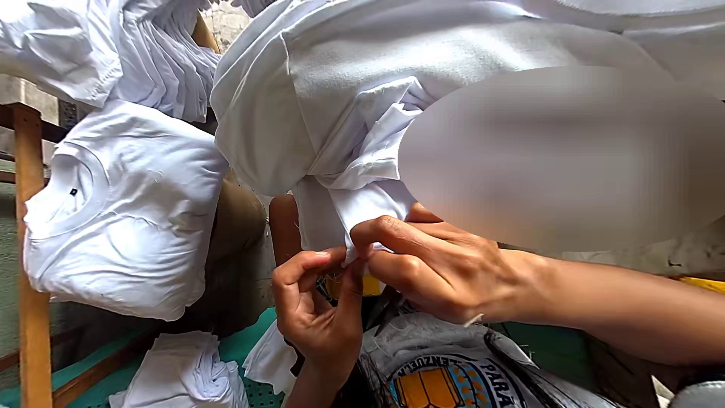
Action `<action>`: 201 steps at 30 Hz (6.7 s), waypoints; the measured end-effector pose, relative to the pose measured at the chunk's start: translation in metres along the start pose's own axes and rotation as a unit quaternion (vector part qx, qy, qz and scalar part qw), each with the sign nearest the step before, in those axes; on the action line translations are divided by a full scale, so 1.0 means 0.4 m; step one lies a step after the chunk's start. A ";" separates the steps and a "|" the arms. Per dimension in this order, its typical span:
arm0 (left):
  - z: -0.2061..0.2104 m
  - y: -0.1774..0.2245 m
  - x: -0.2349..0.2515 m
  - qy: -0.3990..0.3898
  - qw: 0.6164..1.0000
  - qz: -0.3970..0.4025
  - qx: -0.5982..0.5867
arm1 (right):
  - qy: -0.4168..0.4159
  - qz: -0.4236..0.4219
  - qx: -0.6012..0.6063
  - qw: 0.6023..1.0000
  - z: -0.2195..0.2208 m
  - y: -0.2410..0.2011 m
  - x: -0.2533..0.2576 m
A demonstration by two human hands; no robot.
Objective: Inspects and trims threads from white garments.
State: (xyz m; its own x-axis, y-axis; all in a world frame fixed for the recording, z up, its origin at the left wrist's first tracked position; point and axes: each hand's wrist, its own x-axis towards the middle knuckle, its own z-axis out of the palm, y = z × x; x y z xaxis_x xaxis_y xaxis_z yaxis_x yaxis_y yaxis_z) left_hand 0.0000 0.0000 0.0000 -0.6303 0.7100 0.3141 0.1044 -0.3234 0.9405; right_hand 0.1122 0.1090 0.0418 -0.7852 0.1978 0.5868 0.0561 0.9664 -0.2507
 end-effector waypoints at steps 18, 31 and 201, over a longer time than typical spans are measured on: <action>0.007 -0.008 -0.002 -0.013 1.000 0.000 -0.008 | 0.057 0.043 0.033 0.997 0.003 -0.001 -0.024; 0.009 -0.019 0.000 -0.012 1.000 0.001 -0.006 | 0.266 0.203 0.266 0.904 -0.087 -0.036 -0.060; -0.012 -0.036 0.049 -0.038 0.996 -0.069 -0.049 | 0.070 0.292 0.116 0.947 0.040 -0.029 -0.020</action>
State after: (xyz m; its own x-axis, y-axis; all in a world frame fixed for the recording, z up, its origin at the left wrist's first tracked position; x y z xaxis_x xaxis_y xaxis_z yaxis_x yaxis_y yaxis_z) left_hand -0.0177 0.0157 -0.0081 -0.5728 0.7963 0.1944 -0.0574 -0.2755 0.9596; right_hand 0.1081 0.0935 0.0278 -0.5711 0.7232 0.3884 0.3051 0.6262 -0.7175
